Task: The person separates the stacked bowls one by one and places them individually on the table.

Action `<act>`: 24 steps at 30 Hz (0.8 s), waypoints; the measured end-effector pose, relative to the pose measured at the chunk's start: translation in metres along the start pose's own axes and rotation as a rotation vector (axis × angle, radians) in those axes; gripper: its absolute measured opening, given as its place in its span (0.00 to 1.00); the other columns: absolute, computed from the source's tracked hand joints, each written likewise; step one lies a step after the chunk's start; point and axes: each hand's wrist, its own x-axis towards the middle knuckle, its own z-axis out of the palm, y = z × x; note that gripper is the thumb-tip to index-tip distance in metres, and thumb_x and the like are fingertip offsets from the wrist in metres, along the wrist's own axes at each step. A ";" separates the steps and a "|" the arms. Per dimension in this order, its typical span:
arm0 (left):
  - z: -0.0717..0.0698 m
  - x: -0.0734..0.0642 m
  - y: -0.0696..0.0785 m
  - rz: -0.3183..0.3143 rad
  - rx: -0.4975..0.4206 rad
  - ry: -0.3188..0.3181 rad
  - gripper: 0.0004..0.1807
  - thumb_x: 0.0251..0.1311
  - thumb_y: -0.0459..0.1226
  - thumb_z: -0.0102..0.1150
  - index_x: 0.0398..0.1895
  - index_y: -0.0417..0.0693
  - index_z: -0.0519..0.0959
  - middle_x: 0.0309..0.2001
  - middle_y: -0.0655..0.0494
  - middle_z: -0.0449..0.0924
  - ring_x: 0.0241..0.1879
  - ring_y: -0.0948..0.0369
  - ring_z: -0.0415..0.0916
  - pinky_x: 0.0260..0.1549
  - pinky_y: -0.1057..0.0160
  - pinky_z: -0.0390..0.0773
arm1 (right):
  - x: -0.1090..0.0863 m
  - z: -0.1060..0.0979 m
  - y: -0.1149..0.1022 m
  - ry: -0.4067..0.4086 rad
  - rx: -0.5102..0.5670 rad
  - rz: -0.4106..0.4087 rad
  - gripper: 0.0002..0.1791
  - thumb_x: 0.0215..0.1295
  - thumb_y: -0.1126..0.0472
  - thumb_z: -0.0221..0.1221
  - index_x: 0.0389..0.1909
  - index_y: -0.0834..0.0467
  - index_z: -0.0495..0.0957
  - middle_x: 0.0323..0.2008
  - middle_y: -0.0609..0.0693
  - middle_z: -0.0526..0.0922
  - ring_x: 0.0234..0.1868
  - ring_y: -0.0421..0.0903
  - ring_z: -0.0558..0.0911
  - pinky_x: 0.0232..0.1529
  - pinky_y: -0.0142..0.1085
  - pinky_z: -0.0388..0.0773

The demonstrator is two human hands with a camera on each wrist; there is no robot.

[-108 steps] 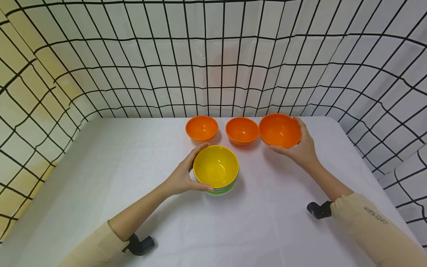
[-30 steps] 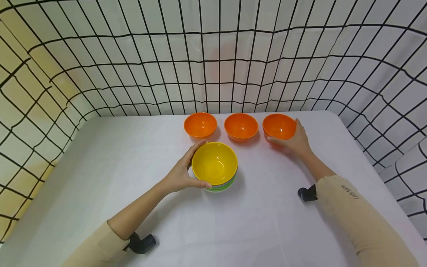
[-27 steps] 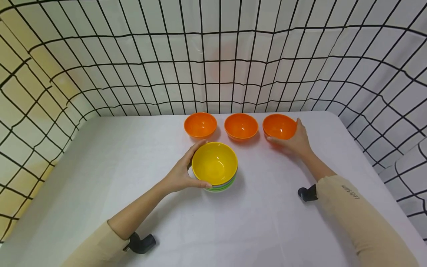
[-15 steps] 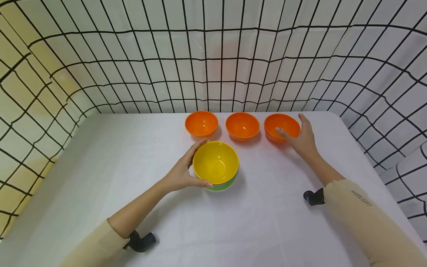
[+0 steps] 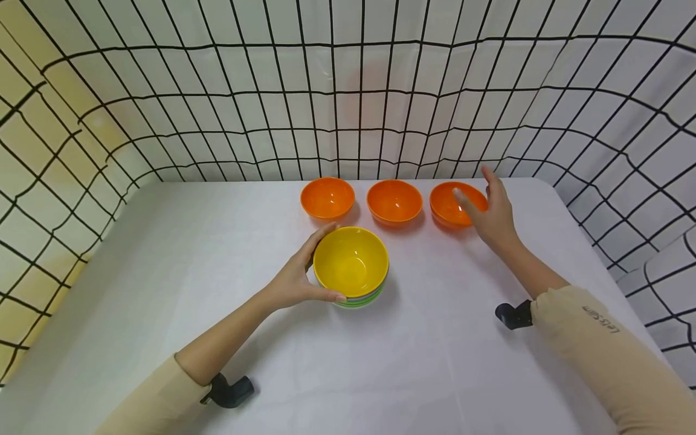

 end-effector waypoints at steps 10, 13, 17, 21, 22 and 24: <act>0.000 -0.001 0.001 -0.009 -0.008 0.003 0.62 0.33 0.40 0.78 0.70 0.70 0.47 0.67 0.67 0.55 0.64 0.65 0.58 0.64 0.59 0.60 | -0.001 0.002 -0.012 -0.009 0.004 -0.007 0.38 0.68 0.52 0.50 0.71 0.60 0.44 0.71 0.57 0.47 0.72 0.48 0.47 0.67 0.24 0.44; 0.000 -0.001 0.001 -0.012 -0.012 0.005 0.62 0.32 0.40 0.78 0.70 0.71 0.47 0.67 0.69 0.55 0.64 0.66 0.58 0.64 0.59 0.60 | -0.003 0.005 -0.015 -0.010 0.002 -0.019 0.37 0.68 0.52 0.50 0.71 0.60 0.45 0.71 0.58 0.48 0.72 0.49 0.47 0.68 0.27 0.44; 0.000 -0.001 0.000 -0.018 -0.015 0.006 0.62 0.32 0.40 0.79 0.70 0.72 0.47 0.68 0.71 0.54 0.64 0.67 0.57 0.64 0.61 0.60 | -0.006 0.011 -0.020 -0.013 -0.001 -0.043 0.36 0.68 0.53 0.50 0.71 0.60 0.47 0.70 0.59 0.51 0.71 0.51 0.49 0.70 0.33 0.44; 0.000 -0.001 0.000 -0.008 -0.012 0.006 0.63 0.31 0.39 0.79 0.70 0.70 0.47 0.69 0.66 0.54 0.65 0.66 0.56 0.64 0.60 0.60 | -0.011 0.020 -0.028 -0.032 0.018 -0.059 0.34 0.67 0.55 0.51 0.70 0.60 0.50 0.69 0.60 0.53 0.70 0.52 0.51 0.71 0.36 0.44; 0.000 -0.001 0.000 -0.004 -0.013 0.007 0.63 0.31 0.39 0.79 0.71 0.69 0.47 0.69 0.65 0.54 0.65 0.66 0.56 0.64 0.60 0.59 | -0.011 0.023 -0.031 -0.039 0.025 -0.061 0.34 0.67 0.56 0.52 0.70 0.59 0.51 0.69 0.59 0.53 0.70 0.52 0.51 0.71 0.35 0.45; 0.000 0.000 -0.001 -0.003 -0.017 0.008 0.63 0.31 0.39 0.79 0.71 0.68 0.47 0.69 0.63 0.54 0.65 0.66 0.56 0.64 0.60 0.59 | -0.013 0.028 -0.036 -0.053 0.048 -0.075 0.34 0.67 0.58 0.52 0.70 0.60 0.51 0.69 0.59 0.54 0.70 0.51 0.51 0.70 0.31 0.46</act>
